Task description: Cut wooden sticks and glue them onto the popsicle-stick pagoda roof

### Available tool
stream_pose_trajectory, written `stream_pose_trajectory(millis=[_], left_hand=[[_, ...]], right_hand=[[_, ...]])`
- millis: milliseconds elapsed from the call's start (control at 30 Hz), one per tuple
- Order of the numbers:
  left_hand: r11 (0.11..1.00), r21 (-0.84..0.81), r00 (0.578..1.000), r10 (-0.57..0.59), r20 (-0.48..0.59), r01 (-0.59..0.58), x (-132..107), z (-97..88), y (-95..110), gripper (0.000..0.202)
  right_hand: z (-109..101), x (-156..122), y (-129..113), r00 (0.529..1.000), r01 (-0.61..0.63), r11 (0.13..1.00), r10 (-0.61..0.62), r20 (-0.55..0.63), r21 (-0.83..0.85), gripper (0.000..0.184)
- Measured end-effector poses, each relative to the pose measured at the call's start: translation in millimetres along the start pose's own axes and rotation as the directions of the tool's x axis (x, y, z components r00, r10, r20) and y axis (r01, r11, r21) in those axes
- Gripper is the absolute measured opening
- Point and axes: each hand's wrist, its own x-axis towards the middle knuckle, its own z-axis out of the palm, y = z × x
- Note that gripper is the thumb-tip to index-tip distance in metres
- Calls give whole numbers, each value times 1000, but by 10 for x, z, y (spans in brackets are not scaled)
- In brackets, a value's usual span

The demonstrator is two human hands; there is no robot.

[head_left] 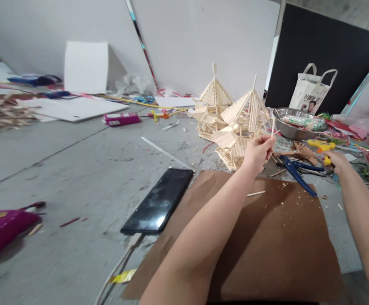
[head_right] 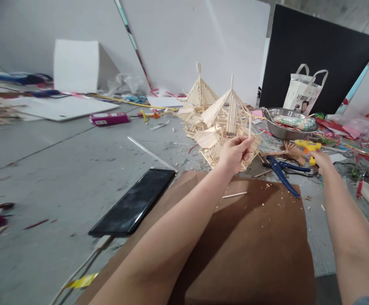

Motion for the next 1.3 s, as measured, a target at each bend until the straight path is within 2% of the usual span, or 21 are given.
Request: stream_pose_trajectory(millis=[100, 167, 200, 300, 333, 400, 467, 500, 633, 800, 933, 1067, 1233, 1300], left_hand=[[1000, 16, 999, 17, 48, -18, -30, 23, -17, 24], [999, 11, 999, 31, 39, -32, -43, 42, -31, 24], [999, 8, 999, 41, 15, -41, -48, 53, -38, 24], [997, 0, 994, 76, -80, -76, -61, 86, -49, 24], [996, -3, 990, 89, -107, -90, -65, 95, -52, 24], [993, -12, 982, 116, -148, -119, -73, 110, -57, 23], [989, -15, 973, 144, -179, -149, -81, 121, -66, 22], [986, -10, 968, 159, -194, -164, -84, 127, -71, 22], [975, 48, 951, 221, -215, -216, -97, 146, -90, 21], [961, 112, 944, 271, -191, -253, -114, 162, -94, 17], [959, 129, 942, 274, -192, -252, -128, 168, -83, 16], [959, 140, 943, 271, -192, -247, -127, 164, -76, 16], [964, 148, 950, 247, -190, -221, -106, 150, -90, 17], [964, 144, 949, 250, -191, -225, -99, 146, -99, 18]], right_hand=[[-41, -132, -277, 997, 71, 981, -78, 30, 181, 10], [-51, -256, -490, 983, 159, 947, -177, 42, 280, 9], [-49, -332, -599, 947, 264, 884, -313, 68, 386, 7], [-16, -612, -910, 900, 342, 838, -422, 109, 424, 20], [4, -713, -1004, 860, 381, 825, -482, 167, 417, 24], [52, -904, -1166, 776, 474, 769, -595, 209, 429, 21], [111, -1055, -1288, 718, 509, 764, -631, 295, 395, 10], [144, -1109, -1331, 704, 510, 771, -629, 330, 380, 10], [281, -1190, -1392, 655, 520, 778, -629, 420, 354, 20], [400, -1146, -1352, 594, 604, 751, -647, 478, 265, 19], [453, -1095, -1317, 580, 634, 734, -658, 479, 241, 18], [481, -1045, -1292, 590, 649, 730, -662, 463, 217, 19], [479, -1058, -1304, 553, 658, 704, -692, 464, 267, 23], [477, -1066, -1311, 553, 664, 702, -692, 464, 257, 22]])
